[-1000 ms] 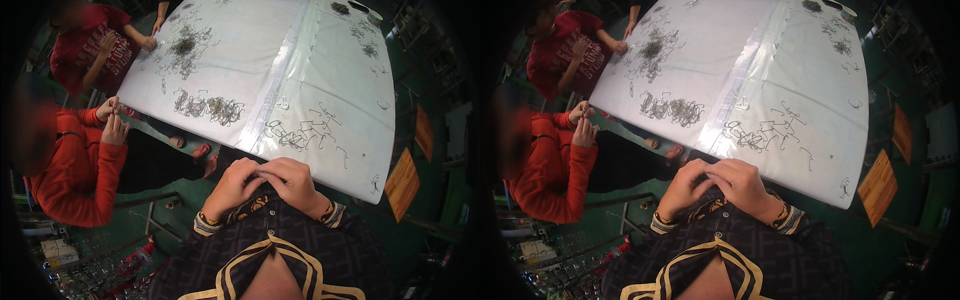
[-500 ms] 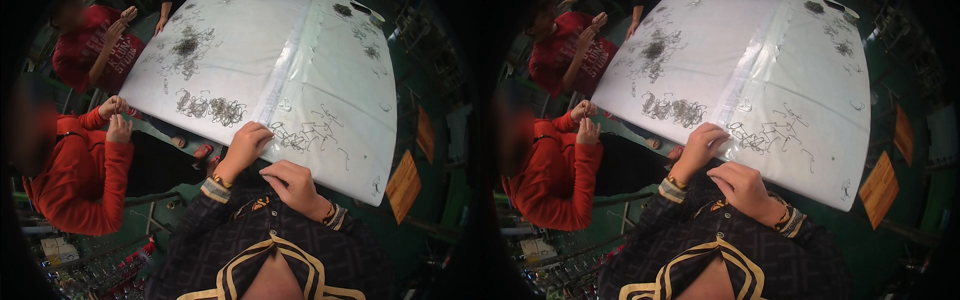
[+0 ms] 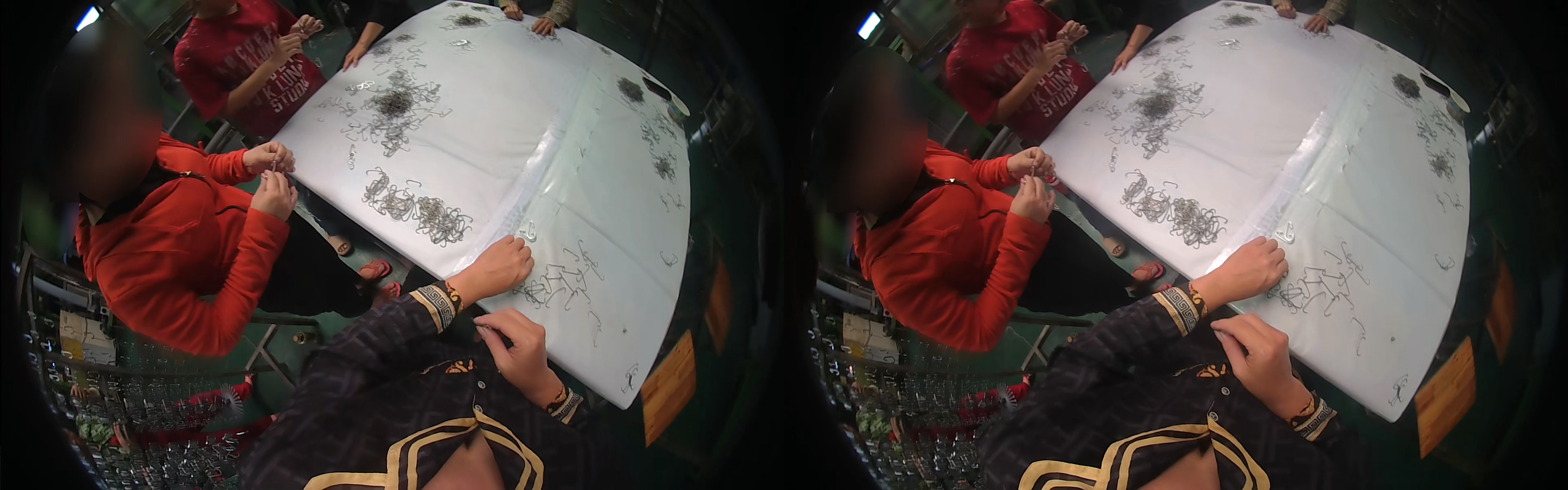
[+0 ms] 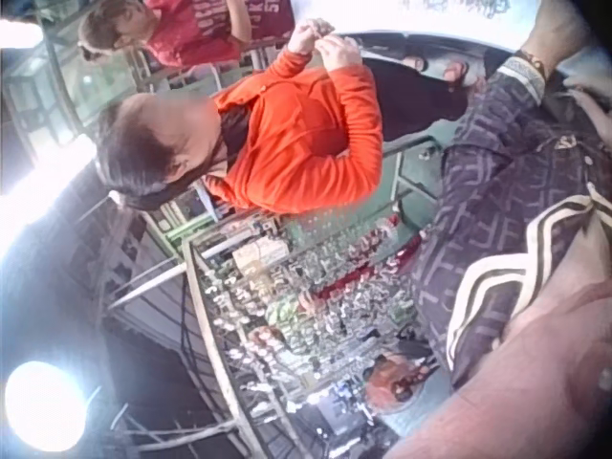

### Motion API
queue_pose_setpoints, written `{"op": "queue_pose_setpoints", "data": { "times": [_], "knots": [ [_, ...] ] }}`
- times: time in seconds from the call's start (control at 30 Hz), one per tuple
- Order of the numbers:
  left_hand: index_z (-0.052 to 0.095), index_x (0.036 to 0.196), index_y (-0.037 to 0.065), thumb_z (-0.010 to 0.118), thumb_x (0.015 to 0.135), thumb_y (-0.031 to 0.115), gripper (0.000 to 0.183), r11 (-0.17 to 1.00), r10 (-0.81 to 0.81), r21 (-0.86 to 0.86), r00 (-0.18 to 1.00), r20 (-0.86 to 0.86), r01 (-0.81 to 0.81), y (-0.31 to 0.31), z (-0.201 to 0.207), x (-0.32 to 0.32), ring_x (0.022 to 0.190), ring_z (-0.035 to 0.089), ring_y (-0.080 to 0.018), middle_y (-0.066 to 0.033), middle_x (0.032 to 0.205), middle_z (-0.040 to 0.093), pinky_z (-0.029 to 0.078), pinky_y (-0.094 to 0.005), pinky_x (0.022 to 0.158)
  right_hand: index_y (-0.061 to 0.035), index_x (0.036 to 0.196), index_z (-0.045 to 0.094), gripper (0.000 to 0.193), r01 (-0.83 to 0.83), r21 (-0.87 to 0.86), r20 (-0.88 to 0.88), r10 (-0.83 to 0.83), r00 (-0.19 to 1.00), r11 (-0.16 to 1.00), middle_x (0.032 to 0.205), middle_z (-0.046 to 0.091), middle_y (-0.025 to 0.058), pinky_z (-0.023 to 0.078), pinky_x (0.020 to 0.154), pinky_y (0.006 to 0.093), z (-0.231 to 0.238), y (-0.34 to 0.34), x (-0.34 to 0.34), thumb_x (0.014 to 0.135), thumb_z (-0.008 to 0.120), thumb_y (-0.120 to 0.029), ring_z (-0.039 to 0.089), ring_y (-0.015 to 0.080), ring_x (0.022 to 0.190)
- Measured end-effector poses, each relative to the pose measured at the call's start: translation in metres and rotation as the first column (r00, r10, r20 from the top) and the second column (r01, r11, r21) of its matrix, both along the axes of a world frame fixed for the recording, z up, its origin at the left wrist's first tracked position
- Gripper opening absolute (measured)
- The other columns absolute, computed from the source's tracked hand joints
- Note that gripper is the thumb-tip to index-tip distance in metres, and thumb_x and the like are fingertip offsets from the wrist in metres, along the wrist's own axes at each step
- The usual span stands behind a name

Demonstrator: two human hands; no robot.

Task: The person picks up small metal hooks from a table, joins them into short chains, and hangs the assembled chains onto a metal rack.

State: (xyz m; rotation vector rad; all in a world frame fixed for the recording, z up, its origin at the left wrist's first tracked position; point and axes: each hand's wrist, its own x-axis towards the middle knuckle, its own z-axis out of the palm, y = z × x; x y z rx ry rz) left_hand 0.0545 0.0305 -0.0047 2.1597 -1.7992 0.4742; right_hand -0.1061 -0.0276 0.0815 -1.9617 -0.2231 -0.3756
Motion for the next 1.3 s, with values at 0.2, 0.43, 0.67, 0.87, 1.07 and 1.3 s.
{"op": "queue_pose_setpoints", "data": {
  "times": [0.2,0.43,0.67,0.87,1.07,1.3],
  "knots": [
    [0.059,0.081,0.004,0.062,0.074,0.01,0.009,0.967,0.251,0.015,0.93,-0.269,-0.256,0.026,0.006,0.005,0.078,0.061,-0.0294,-0.0108,0.078,0.061,0.048,-0.0399,0.069,0.0,0.092,0.068,0.014,0.008,0.042,-0.034,-0.007,0.999,0.999,0.08,0.066,0.0132,0.05,0.06,0.0341,-0.005,0.003,0.0,0.079,0.067,0.006,0.064,0.0293,0.069],
    [0.064,0.09,0.0,0.067,0.08,0.009,0.014,0.917,0.298,0.041,0.611,-0.734,-0.397,0.068,0.039,-0.005,0.07,0.066,-0.0288,-0.0163,0.08,0.067,0.051,-0.0378,0.065,0.0005,0.095,0.07,0.015,0.034,0.075,-0.141,-0.023,0.99,0.997,0.08,0.066,0.0124,0.05,0.056,0.0301,-0.007,0.002,0.002,0.08,0.068,0.003,0.065,0.0217,0.065],
    [0.063,0.094,-0.001,0.064,0.091,0.008,0.01,0.855,0.037,-0.104,0.261,-0.965,-0.508,0.1,0.065,-0.044,0.07,0.055,-0.0031,-0.0005,0.08,0.066,0.045,-0.0213,0.061,0.0006,0.095,0.07,0.014,0.066,0.097,-0.144,-0.052,0.988,0.993,0.081,0.066,0.0112,0.05,0.056,0.0261,-0.014,0.008,0.005,0.081,0.069,0.003,0.064,0.0172,0.063],
    [0.063,0.096,0.0,0.064,0.091,0.006,0.008,0.843,-0.01,-0.158,0.278,-0.96,-0.514,0.118,0.091,-0.073,0.068,0.052,-0.0006,0.0018,0.081,0.065,0.04,-0.0183,0.058,0.0011,0.093,0.07,0.014,0.09,0.065,-0.125,-0.081,0.989,0.994,0.08,0.065,0.0105,0.05,0.056,0.0257,-0.012,0.011,0.007,0.08,0.07,0.002,0.064,0.0172,0.063],
    [0.063,0.096,0.0,0.065,0.09,0.006,0.009,0.832,-0.048,-0.162,0.223,-0.974,-0.531,0.125,0.087,-0.086,0.069,0.052,-0.0018,0.0015,0.08,0.063,0.04,-0.0184,0.059,0.0024,0.093,0.069,0.015,0.076,0.03,-0.1,-0.073,0.992,0.997,0.081,0.065,0.0106,0.051,0.057,0.0269,-0.015,0.013,0.009,0.078,0.069,0.004,0.064,0.018,0.063],
    [0.062,0.09,0.001,0.066,0.085,0.003,0.007,0.801,-0.066,-0.281,0.389,-0.919,-0.529,0.117,0.093,-0.09,0.063,0.052,-0.0082,-0.0039,0.079,0.057,0.041,-0.0237,0.055,0.0017,0.097,0.069,0.019,0.099,-0.007,-0.089,-0.1,0.991,0.995,0.082,0.065,0.0113,0.051,0.056,0.0272,-0.012,0.011,0.01,0.078,0.069,0.005,0.064,0.0181,0.064]
  ]
}}
